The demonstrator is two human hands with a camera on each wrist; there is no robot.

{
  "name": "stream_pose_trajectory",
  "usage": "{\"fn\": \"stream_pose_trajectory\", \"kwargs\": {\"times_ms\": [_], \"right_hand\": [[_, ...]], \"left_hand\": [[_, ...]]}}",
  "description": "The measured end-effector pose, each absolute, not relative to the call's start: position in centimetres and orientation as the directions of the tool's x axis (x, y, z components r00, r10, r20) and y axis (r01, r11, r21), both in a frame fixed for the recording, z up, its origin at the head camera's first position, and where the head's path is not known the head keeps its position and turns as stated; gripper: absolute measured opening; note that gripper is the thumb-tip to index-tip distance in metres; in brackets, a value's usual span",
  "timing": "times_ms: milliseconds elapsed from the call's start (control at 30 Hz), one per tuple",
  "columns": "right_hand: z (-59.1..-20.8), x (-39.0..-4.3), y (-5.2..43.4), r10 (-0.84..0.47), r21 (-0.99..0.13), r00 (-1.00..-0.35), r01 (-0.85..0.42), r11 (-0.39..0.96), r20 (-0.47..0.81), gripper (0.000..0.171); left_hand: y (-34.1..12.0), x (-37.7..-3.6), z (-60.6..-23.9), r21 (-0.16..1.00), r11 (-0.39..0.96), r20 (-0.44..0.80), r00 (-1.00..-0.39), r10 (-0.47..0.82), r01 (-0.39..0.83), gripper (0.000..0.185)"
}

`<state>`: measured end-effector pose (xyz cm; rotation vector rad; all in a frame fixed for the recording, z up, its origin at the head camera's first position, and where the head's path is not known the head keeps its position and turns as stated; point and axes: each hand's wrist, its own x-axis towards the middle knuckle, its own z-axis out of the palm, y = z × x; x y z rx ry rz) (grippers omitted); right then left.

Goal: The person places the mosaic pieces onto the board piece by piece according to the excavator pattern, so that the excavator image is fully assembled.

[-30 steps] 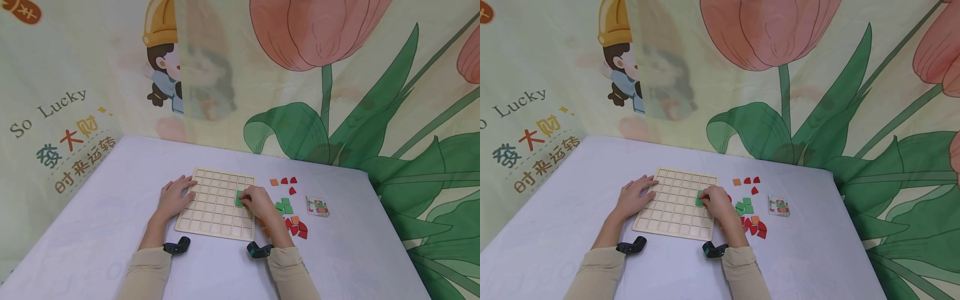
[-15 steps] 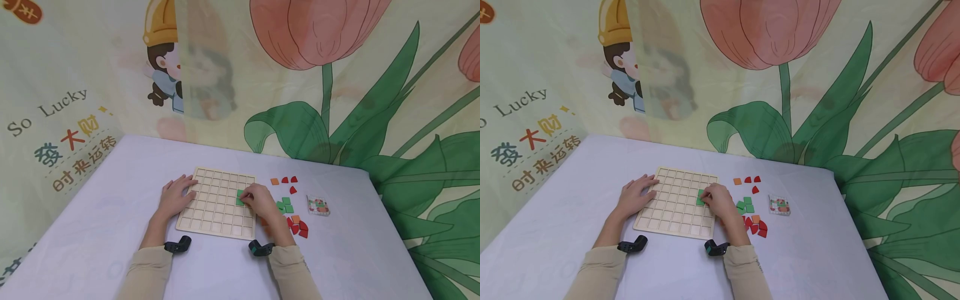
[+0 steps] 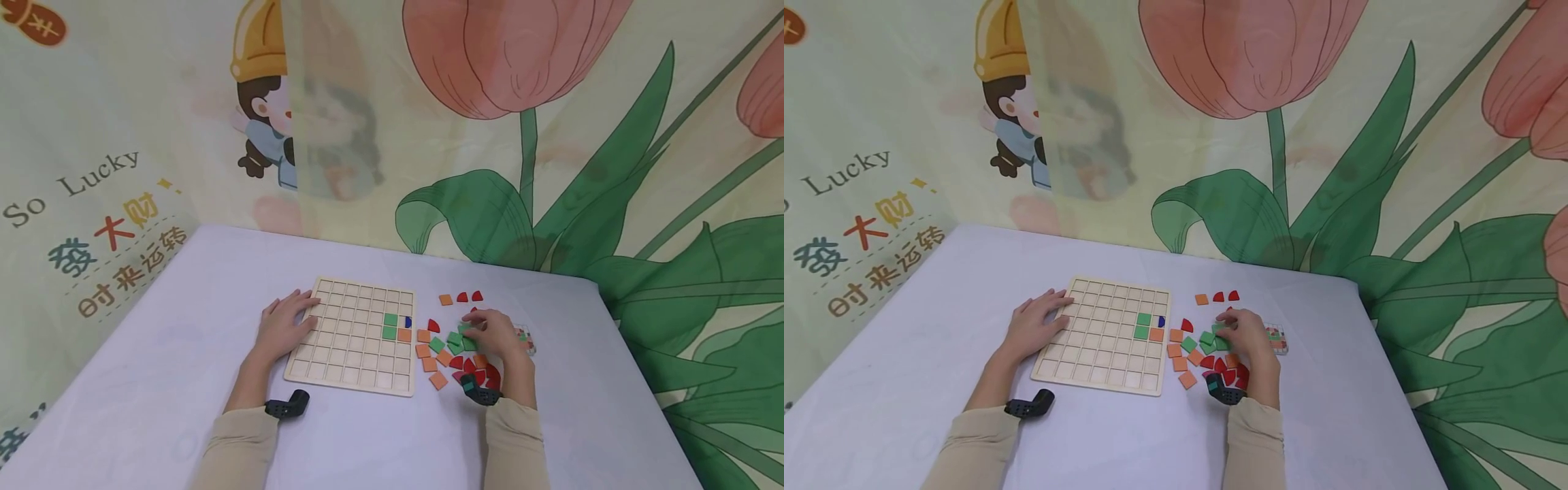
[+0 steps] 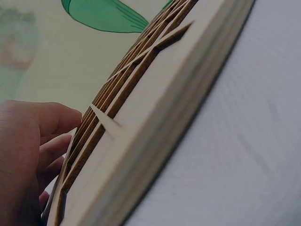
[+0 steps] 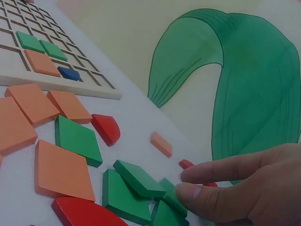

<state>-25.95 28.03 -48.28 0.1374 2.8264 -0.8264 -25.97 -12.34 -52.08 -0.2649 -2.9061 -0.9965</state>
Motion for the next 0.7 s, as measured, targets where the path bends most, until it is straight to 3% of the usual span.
{"fn": "stream_pose_trajectory", "kwargs": {"times_ms": [700], "right_hand": [[-48.82, -26.38, 27.88, 0.086, -0.532, -0.964, 0.211, 0.820, -0.250, 0.027]], "left_hand": [[-12.34, -25.87, -51.89, 0.594, 0.783, 0.118, -0.983, 0.139, 0.182, 0.043]]}}
